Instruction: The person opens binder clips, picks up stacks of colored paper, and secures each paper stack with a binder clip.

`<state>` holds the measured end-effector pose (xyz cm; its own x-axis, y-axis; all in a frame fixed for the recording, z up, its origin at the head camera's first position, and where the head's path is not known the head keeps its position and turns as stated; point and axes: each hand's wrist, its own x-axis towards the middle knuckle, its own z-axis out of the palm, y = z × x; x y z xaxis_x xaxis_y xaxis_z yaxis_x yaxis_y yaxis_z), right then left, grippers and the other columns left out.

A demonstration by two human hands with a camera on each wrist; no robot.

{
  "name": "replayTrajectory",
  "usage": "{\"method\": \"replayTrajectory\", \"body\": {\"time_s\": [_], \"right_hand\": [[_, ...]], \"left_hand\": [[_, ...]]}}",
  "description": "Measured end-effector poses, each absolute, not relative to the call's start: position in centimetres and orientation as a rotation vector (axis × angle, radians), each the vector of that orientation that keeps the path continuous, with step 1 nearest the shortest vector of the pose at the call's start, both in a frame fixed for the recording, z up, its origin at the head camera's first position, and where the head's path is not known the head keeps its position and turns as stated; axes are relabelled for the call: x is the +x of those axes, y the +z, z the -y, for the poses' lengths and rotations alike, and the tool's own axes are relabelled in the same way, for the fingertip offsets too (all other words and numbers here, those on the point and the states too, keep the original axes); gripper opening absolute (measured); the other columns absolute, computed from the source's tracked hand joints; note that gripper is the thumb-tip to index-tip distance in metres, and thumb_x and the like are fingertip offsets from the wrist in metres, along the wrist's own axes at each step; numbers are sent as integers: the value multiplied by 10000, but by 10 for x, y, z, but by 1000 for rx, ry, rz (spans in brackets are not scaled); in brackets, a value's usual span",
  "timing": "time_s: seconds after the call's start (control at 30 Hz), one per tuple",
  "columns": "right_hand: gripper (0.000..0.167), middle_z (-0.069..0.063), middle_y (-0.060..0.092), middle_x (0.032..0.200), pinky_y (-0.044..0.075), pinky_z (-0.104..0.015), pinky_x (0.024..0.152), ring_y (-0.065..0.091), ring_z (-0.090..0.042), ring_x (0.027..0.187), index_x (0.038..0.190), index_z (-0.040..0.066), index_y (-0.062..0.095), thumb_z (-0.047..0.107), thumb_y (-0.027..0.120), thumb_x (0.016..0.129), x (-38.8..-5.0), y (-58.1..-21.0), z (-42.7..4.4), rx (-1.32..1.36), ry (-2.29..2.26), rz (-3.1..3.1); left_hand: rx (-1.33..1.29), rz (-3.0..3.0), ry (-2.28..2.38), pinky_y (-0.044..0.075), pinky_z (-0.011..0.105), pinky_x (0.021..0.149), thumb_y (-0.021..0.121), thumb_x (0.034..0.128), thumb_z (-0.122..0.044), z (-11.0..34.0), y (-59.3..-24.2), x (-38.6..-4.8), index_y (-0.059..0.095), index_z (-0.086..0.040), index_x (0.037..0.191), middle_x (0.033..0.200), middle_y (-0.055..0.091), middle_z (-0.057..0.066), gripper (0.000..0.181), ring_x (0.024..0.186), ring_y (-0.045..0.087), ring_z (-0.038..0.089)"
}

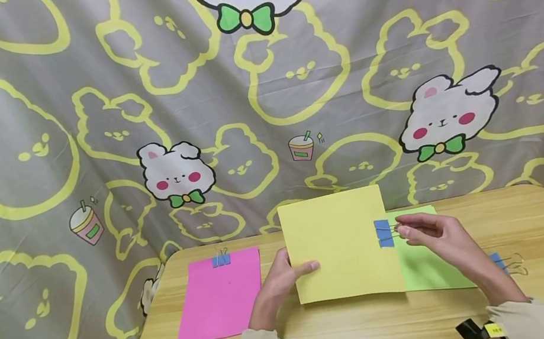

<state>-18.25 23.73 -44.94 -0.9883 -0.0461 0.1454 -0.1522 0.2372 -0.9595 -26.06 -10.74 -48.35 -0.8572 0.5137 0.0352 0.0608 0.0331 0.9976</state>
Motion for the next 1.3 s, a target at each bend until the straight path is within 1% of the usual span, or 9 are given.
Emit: {"method": "replayTrajectory", "body": {"time_s": [0.23,0.4,0.57,0.73,0.9,1.03,1.13,1.27,1.3], "right_hand": [[493,-220,665,1285,587,-308,872,710,-178,1044,1387,-31,583,315,631,1039,-183,-451,-237,176,1836,2436],[499,-214,668,1285,584,-286,866,707,-112,1013,1396,-29,576,316,630,1040,-181,-449,-238,175,1839,2437],[501,-188,675,1288,576,-277,878,711,-172,1058,1402,-7,584,322,647,1030,-178,-445,-237,167,1837,2458],[486,-160,694,1265,564,-255,882,714,-192,1063,1367,15,621,337,681,1007,-177,-441,-236,175,1808,2501],[481,-122,708,1245,552,-230,873,709,-114,1042,1341,27,646,345,709,986,-176,-438,-233,186,1787,2557],[471,-132,714,1223,566,-251,863,709,-121,1032,1330,14,648,310,731,973,-176,-437,-228,241,1828,2564],[463,-138,724,1192,576,-265,852,713,-133,1015,1315,-14,649,275,743,965,-177,-438,-222,299,1849,2566],[445,-121,735,1152,581,-271,837,716,-141,994,1287,-26,661,257,751,957,-178,-442,-215,373,1844,2597],[440,-117,738,1141,582,-274,834,716,-145,988,1281,-27,664,257,752,955,-178,-444,-213,391,1837,2608]], "left_hand": [[601,-1882,1923,560,341,879,667,980,-35,110,-481,-260,594,23,1321,1122,723,69,354,999,695,190],[580,-1844,1940,600,351,817,652,999,-62,112,-481,-262,576,35,1330,1102,737,108,353,930,737,206],[533,-1839,1981,599,339,834,666,995,-84,122,-479,-265,584,49,1279,1069,735,83,324,926,729,174],[687,-1871,1916,602,353,834,624,1006,-28,137,-474,-268,573,82,1336,1122,730,88,351,916,734,179],[858,-1977,1691,585,296,819,641,978,-5,146,-468,-267,642,101,1241,1082,744,161,284,860,732,149],[930,-1952,1542,544,239,820,614,986,29,139,-464,-264,647,114,1209,1012,737,267,240,841,715,114],[942,-1922,1502,486,196,714,591,990,65,127,-465,-259,640,114,1206,974,725,277,227,748,638,57],[924,-1938,1492,331,188,572,592,1006,39,110,-467,-253,655,75,1216,862,695,232,222,586,406,27],[911,-1930,1500,353,187,576,594,1008,29,106,-467,-251,657,70,1226,875,705,226,230,600,460,27]]}}
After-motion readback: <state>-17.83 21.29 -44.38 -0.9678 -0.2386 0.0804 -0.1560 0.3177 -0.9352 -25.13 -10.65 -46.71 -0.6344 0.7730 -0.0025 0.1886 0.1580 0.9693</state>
